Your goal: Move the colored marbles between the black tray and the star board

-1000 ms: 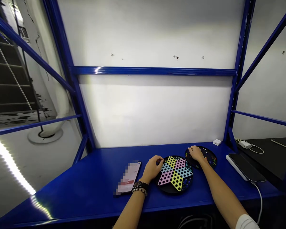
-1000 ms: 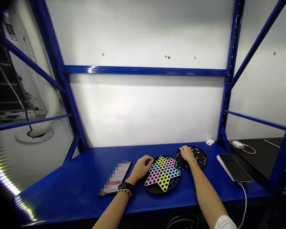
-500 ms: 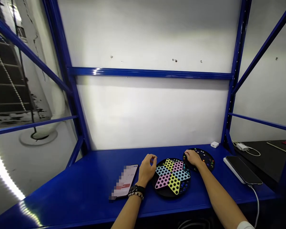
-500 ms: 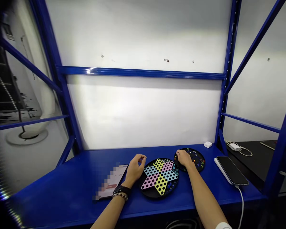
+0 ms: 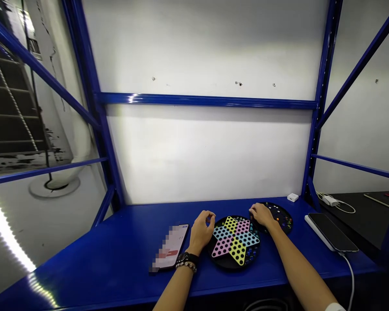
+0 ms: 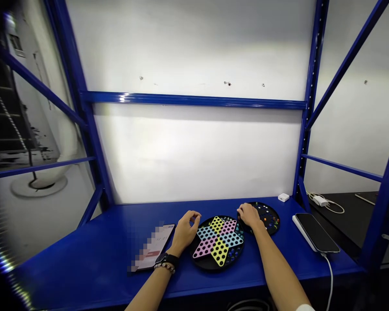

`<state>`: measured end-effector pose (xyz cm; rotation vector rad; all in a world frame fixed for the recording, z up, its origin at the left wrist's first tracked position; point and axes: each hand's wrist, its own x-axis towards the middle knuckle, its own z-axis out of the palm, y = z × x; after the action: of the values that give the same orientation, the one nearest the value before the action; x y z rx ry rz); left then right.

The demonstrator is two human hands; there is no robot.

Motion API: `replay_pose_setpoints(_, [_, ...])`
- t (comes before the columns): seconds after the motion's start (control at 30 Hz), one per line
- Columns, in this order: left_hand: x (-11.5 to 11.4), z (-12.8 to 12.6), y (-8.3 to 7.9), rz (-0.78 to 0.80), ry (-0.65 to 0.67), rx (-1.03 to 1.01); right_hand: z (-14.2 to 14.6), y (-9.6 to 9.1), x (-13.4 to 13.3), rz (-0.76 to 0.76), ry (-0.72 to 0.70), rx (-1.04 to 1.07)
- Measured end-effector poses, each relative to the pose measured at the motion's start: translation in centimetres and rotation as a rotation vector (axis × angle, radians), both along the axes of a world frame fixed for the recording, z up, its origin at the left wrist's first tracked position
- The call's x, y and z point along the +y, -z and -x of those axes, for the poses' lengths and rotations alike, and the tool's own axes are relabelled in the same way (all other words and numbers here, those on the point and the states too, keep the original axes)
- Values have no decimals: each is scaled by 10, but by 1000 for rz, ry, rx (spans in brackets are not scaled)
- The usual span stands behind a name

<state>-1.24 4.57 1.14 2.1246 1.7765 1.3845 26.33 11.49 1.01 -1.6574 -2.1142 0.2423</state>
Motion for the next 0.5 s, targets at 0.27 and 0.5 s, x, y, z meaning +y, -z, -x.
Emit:
replay_pose_setpoints(0.27, [1, 1, 1, -11, 2, 5, 99, -10, -23, -95, -331, 13])
replay_pose_setpoints(0.5, [1, 0, 1, -1, 29, -1, 127, -2, -33, -65, -318, -212])
